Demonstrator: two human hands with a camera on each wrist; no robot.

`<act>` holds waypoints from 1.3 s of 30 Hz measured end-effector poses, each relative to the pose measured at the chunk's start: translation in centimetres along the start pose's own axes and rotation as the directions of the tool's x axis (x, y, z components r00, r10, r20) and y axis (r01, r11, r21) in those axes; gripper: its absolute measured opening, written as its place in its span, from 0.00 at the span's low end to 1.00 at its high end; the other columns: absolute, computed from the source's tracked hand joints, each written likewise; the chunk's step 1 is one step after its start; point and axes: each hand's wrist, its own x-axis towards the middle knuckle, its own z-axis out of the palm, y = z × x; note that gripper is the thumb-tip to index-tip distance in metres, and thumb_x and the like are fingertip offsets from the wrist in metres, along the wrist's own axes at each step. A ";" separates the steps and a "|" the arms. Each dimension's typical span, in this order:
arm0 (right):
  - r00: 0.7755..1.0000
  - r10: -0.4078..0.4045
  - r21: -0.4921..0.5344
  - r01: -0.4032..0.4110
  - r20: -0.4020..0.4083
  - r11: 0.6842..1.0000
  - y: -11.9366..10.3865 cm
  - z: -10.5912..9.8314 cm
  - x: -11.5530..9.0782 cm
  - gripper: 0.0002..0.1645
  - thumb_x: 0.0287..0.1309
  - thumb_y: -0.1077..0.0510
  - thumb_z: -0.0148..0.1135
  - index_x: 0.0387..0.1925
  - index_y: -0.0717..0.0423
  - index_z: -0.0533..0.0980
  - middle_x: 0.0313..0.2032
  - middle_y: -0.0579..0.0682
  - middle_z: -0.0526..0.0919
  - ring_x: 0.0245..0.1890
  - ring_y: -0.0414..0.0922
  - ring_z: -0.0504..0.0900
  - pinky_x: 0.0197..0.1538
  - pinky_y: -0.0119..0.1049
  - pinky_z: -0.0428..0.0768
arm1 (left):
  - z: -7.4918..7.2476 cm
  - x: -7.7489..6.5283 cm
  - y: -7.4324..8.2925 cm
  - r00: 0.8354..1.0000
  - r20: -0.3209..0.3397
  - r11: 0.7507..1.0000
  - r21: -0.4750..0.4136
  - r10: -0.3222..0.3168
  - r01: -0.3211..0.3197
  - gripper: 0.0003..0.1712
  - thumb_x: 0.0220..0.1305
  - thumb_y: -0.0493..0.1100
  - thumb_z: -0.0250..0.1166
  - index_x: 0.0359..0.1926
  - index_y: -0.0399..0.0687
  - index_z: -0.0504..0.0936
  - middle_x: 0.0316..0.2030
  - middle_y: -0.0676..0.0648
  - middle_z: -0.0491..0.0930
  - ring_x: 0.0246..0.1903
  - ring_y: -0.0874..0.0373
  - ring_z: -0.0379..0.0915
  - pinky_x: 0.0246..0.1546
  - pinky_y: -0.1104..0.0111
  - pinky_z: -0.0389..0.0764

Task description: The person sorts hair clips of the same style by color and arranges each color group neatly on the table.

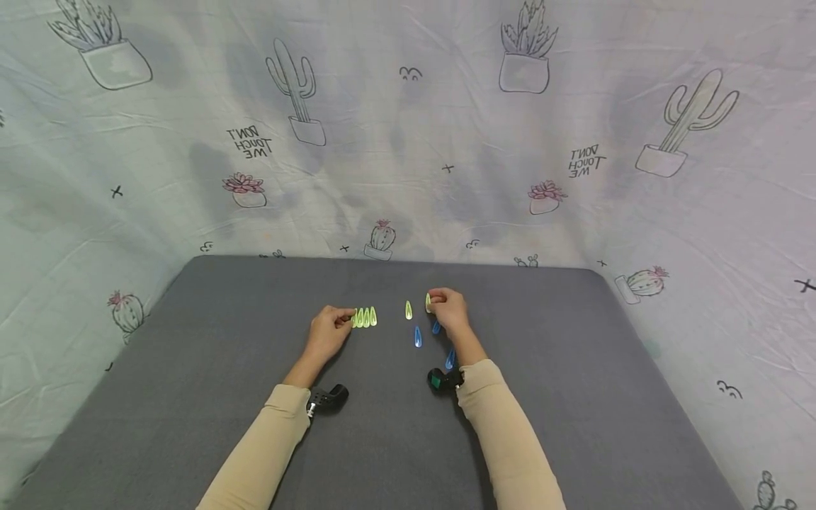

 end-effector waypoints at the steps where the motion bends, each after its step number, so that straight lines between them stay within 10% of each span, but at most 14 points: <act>1: 1.000 0.001 0.032 -0.001 0.013 0.999 -0.1 0.1 -0.2 0.21 0.54 0.72 0.59 0.52 0.67 0.76 0.34 0.52 0.76 0.34 0.42 0.73 0.38 0.29 0.75 | 0.0 0.0 0.0 1.000 0.000 1.000 -0.001 0.000 0.000 0.13 0.60 0.33 0.62 0.46 0.40 0.85 0.35 0.42 0.75 0.33 0.52 0.73 0.36 0.59 0.76; 17: 0.981 -0.083 0.250 0.038 0.173 0.968 -0.7 0.9 -2.8 0.23 0.58 0.70 0.59 0.56 0.67 0.73 0.36 0.52 0.77 0.34 0.38 0.76 0.43 0.30 0.78 | -0.2 0.0 0.0 1.000 0.008 1.000 -0.019 -0.008 0.008 0.13 0.60 0.32 0.62 0.46 0.39 0.84 0.35 0.42 0.75 0.34 0.51 0.73 0.37 0.59 0.76; 39: 0.967 -0.196 -0.022 0.202 0.164 0.979 -1.8 5.4 -3.2 0.20 0.52 0.68 0.65 0.49 0.60 0.80 0.32 0.54 0.82 0.29 0.41 0.79 0.32 0.32 0.75 | -0.1 0.3 0.1 1.000 0.016 1.000 -0.006 -0.023 0.023 0.13 0.60 0.33 0.61 0.46 0.40 0.85 0.34 0.42 0.74 0.33 0.51 0.72 0.37 0.60 0.76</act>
